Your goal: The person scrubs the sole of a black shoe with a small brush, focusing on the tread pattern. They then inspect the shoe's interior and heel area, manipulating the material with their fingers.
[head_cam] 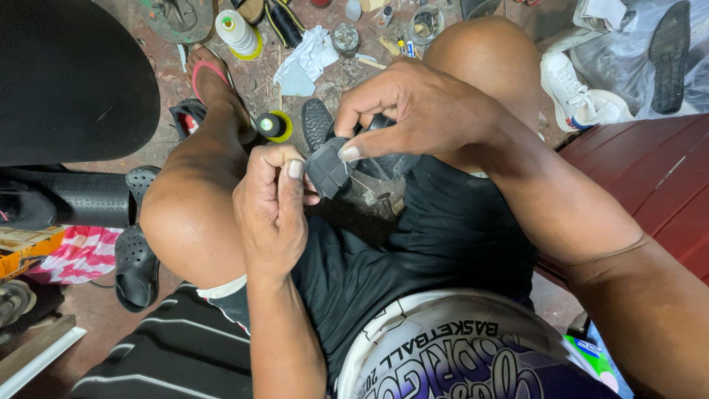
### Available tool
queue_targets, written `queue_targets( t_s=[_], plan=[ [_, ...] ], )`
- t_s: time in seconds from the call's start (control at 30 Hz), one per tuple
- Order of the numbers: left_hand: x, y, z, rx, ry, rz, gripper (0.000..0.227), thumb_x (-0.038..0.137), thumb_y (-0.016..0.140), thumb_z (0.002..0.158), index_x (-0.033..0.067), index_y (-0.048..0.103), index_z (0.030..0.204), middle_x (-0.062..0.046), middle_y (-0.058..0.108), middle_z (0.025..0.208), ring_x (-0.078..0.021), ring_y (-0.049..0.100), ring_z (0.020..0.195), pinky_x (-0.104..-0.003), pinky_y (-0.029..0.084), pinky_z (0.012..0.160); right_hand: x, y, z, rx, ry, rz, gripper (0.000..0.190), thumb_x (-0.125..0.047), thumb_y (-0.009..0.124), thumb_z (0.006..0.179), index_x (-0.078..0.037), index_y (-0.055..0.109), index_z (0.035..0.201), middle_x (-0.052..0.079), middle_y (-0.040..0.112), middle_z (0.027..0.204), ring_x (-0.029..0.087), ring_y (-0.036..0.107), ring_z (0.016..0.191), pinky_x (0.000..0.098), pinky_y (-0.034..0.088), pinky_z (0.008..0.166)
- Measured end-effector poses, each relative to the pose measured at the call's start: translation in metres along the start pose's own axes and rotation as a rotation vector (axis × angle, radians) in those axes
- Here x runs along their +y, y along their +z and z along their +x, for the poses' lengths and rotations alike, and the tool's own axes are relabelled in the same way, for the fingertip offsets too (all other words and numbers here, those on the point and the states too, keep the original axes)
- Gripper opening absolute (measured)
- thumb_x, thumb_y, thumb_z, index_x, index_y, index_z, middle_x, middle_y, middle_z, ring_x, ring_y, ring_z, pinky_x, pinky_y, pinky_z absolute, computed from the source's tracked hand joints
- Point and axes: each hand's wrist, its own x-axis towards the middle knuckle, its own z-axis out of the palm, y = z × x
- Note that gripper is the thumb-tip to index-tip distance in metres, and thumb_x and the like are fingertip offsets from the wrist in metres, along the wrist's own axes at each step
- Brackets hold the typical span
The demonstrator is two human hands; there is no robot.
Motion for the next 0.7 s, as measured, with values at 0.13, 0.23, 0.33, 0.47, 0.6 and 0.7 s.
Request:
queue_targets(
  t_s=[0.13, 0.23, 0.33, 0.47, 0.6, 0.7],
  plan=[
    [-0.01, 0.006, 0.002, 0.11, -0.047, -0.283, 0.018, 0.023, 0.049, 0.114, 0.0055, 0.052, 0.109, -0.003, 0.058, 0.086, -0.008, 0.059, 0.067, -0.023, 0.054, 0.061, 0.003, 0.0, 0.002, -0.032, 0.038, 0.05, 0.016, -0.013, 0.079, 0.091, -0.002, 0.077, 0.102, 0.0, 0.067, 0.072, 0.002, 0.051, 0.063, 0.0227, 0.038, 0.053],
    [-0.014, -0.009, 0.005, 0.174, -0.097, -0.588, 0.019, 0.027, 0.05, 0.111, 0.0081, 0.049, 0.109, -0.005, 0.057, 0.09, -0.0133, 0.063, 0.068, -0.028, 0.058, 0.065, 0.003, 0.002, -0.004, -0.036, 0.045, 0.194, 0.017, -0.011, 0.077, 0.092, -0.001, 0.076, 0.105, -0.001, 0.071, 0.083, 0.0, 0.057, 0.073, 0.0214, 0.045, 0.061],
    [-0.018, -0.009, 0.002, 0.158, -0.048, -0.603, 0.023, 0.029, 0.05, 0.116, 0.008, 0.049, 0.107, -0.007, 0.058, 0.086, -0.0154, 0.063, 0.069, -0.027, 0.057, 0.068, 0.006, -0.002, -0.002, -0.018, -0.038, 0.077, 0.018, -0.011, 0.077, 0.093, 0.001, 0.074, 0.106, 0.0, 0.073, 0.086, 0.001, 0.062, 0.077, 0.0213, 0.049, 0.067],
    [-0.011, -0.001, 0.0, 0.069, 0.082, -0.266, 0.024, 0.024, 0.056, 0.118, 0.0042, 0.054, 0.105, -0.007, 0.061, 0.099, -0.0121, 0.058, 0.084, -0.023, 0.052, 0.076, 0.006, -0.002, 0.0, -0.004, -0.034, 0.039, 0.019, -0.012, 0.077, 0.093, 0.0, 0.074, 0.106, 0.0, 0.072, 0.084, 0.002, 0.059, 0.073, 0.0225, 0.047, 0.063],
    [-0.005, 0.004, 0.0, -0.013, 0.062, -0.035, 0.016, 0.016, 0.066, 0.104, 0.0007, 0.063, 0.109, -0.002, 0.062, 0.099, -0.0071, 0.055, 0.089, -0.022, 0.047, 0.079, 0.006, 0.002, 0.0, 0.021, -0.027, 0.04, 0.014, -0.012, 0.074, 0.098, -0.002, 0.076, 0.106, -0.001, 0.069, 0.08, 0.002, 0.055, 0.07, 0.0233, 0.043, 0.06],
    [-0.013, 0.004, 0.001, 0.022, -0.093, -0.225, 0.01, 0.013, 0.066, 0.107, 0.0027, 0.064, 0.108, 0.004, 0.062, 0.096, -0.003, 0.05, 0.087, -0.02, 0.043, 0.079, 0.003, 0.003, -0.001, 0.071, -0.018, 0.027, 0.015, -0.01, 0.068, 0.1, -0.003, 0.074, 0.111, -0.003, 0.066, 0.077, 0.001, 0.052, 0.069, 0.0223, 0.041, 0.06]
  ],
)
